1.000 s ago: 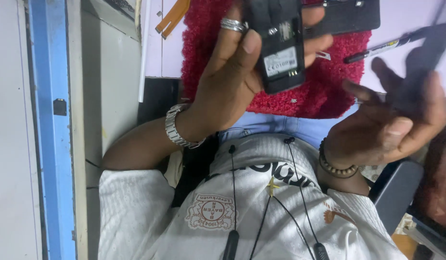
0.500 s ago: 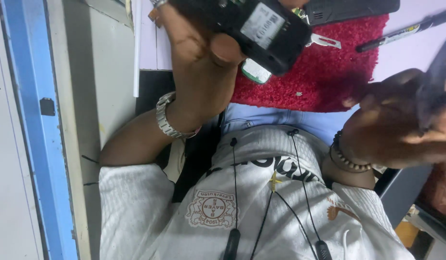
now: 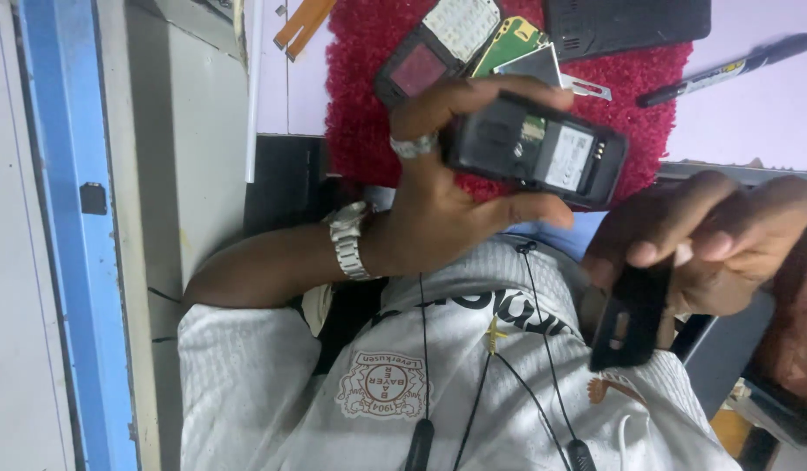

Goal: Disassembling a mobile phone by removing screws and prying the case open to access internal parts.

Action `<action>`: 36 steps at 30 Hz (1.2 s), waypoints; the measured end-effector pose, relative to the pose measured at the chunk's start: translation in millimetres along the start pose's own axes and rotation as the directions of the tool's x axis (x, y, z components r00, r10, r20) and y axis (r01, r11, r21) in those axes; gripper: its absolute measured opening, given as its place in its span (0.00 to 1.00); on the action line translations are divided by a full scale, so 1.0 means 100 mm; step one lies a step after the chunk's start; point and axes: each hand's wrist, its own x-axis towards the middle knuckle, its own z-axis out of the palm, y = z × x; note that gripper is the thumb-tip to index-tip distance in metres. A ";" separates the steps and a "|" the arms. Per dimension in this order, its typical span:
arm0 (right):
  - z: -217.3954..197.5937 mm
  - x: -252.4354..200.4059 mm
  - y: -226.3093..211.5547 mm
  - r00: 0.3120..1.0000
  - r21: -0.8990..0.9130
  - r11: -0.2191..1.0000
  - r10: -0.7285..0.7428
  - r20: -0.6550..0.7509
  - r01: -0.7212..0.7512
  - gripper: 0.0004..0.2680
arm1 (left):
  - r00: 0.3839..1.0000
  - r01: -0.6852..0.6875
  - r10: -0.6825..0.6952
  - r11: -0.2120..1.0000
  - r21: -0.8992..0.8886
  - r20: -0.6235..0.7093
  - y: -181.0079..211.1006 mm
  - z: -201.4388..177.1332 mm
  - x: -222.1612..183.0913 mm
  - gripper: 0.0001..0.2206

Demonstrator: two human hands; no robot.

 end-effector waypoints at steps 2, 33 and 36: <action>-0.51 0.05 0.01 0.810 0.090 0.995 -0.014 0.586 -0.048 0.08 | 0.995 -0.041 0.026 0.987 0.158 0.099 -0.17 0.08 -0.21 0.47; 0.42 0.14 0.28 0.878 -0.775 0.597 -0.235 -0.416 -0.208 0.22 | 0.959 -0.244 -0.187 -0.155 0.957 0.214 0.09 -0.14 0.36 0.32; 0.42 0.18 0.33 0.883 -0.757 0.629 -0.236 -0.406 -0.179 0.21 | 0.960 -0.248 -0.165 -0.140 0.959 0.225 0.11 -0.14 0.36 0.26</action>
